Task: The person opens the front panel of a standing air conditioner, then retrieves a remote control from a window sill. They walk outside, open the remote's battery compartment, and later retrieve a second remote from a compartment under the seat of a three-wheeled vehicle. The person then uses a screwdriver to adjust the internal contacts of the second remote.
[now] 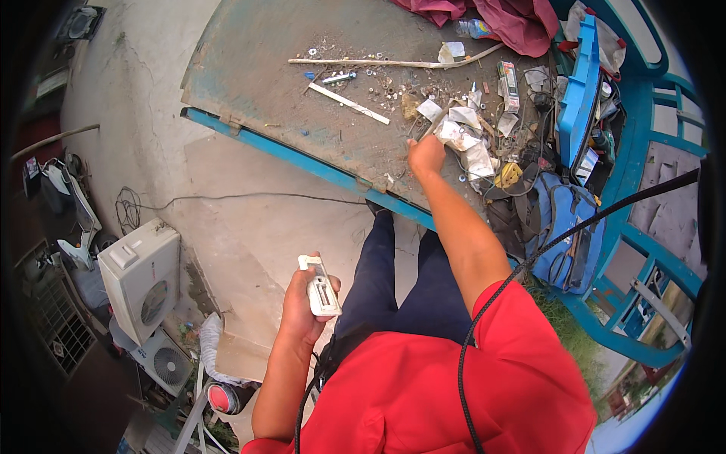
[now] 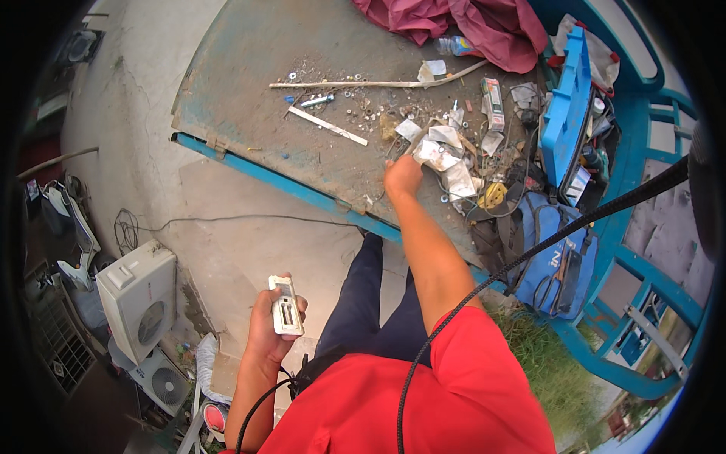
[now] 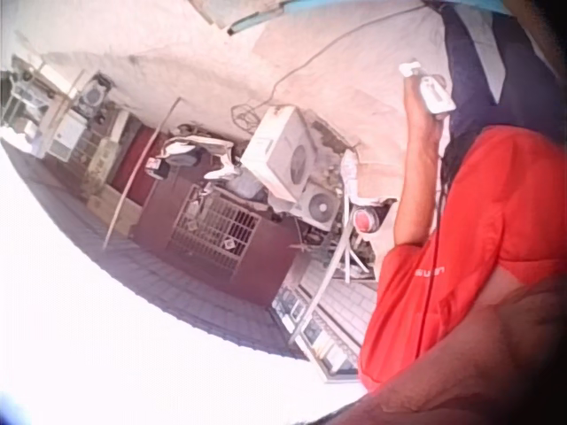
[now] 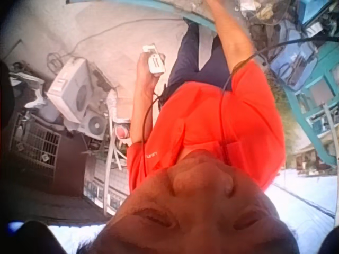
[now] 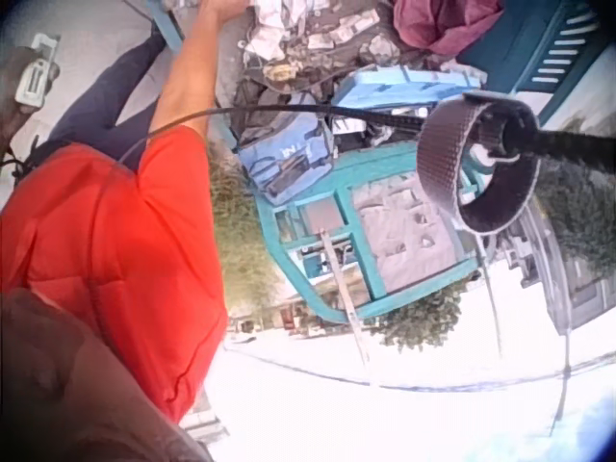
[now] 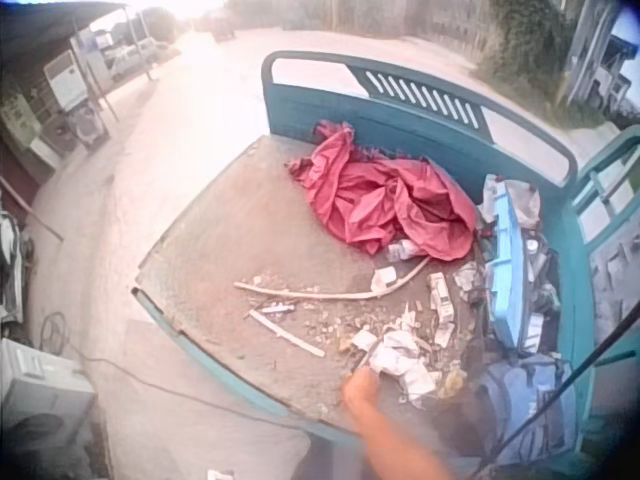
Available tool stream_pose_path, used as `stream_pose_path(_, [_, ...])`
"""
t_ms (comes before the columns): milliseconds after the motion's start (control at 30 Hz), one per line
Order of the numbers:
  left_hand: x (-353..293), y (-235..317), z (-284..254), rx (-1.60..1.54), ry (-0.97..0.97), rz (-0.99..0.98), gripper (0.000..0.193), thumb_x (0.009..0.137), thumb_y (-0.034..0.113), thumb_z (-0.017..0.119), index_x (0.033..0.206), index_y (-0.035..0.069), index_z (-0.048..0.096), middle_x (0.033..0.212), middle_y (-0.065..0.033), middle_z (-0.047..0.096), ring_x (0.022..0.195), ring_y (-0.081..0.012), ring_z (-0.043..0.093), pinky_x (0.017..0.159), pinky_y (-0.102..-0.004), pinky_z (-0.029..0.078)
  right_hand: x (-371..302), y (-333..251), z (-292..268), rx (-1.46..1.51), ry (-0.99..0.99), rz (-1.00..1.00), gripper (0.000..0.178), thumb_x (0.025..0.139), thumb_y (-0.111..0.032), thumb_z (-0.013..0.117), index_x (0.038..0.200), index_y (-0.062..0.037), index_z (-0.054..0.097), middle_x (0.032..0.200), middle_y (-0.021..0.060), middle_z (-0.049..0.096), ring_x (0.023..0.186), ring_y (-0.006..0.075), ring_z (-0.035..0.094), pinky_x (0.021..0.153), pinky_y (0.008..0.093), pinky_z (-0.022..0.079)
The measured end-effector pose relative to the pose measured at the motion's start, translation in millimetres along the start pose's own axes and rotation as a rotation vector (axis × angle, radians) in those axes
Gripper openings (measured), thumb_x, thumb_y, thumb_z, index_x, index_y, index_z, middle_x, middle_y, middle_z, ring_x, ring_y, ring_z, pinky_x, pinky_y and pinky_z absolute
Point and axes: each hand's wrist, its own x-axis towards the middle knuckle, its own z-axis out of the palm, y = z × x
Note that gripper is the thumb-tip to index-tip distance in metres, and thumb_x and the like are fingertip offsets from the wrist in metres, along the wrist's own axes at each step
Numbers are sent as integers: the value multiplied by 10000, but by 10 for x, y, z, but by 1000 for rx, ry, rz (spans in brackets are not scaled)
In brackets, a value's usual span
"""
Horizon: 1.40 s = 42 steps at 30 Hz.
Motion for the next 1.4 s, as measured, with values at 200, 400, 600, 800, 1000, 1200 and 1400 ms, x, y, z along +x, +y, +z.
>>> stream_pose_path(200, [41,28,12,-71,-48,-46,476,1025,265,412,1483,137,383,850,-170,637,550,-188,549,413,-290,434,347,141,-56,-116,-38,350,368,829,-292,799,990,36,752,1076,261,741,1055,425,713,907,483,578])
stream_pose_path(400, [228,67,172,-253,-239,13,448,1028,243,408,1463,134,399,888,-180,632,579,-192,543,411,-290,416,307,168,-393,728,-350,454,174,892,-209,733,960,-55,689,933,125,754,750,134,704,617,290,565])
stream_pose_path(600, [488,101,422,-243,-300,-39,378,1020,284,322,1352,145,437,895,-183,631,585,-181,497,408,-264,339,-41,34,-834,1365,-763,323,118,923,-108,664,1025,-101,605,968,112,736,674,127,656,580,294,523])
stream_pose_path(800, [637,86,690,-327,-459,41,335,1007,317,373,1283,164,486,896,-176,618,638,-195,520,407,-251,339,-579,-228,-1274,1372,-875,124,160,940,-123,665,1082,-123,591,1001,109,726,662,118,653,587,292,537])
stream_pose_path(1000, [600,-54,903,-187,-411,-3,328,1023,338,333,1273,164,456,892,-131,623,600,-165,492,402,-241,326,-1200,-269,-1659,1239,-789,-200,182,981,-135,680,1118,-53,595,1011,157,750,804,190,742,650,300,603])
stream_pose_path(1200, [573,-148,1035,-170,-484,231,330,1026,336,344,1247,107,431,845,-105,658,540,-159,527,392,-269,330,-1597,-254,-1811,1095,-601,-737,206,1026,-189,671,1095,-12,591,1005,147,742,883,183,742,759,310,601])
stream_pose_path(1400, [558,-175,1119,-133,-477,243,321,1010,326,365,1221,108,471,806,-96,640,537,-155,528,379,-259,315,-1753,-252,-1846,1047,-501,-714,149,1039,-146,642,1072,-15,581,1036,140,736,938,168,727,822,302,588])
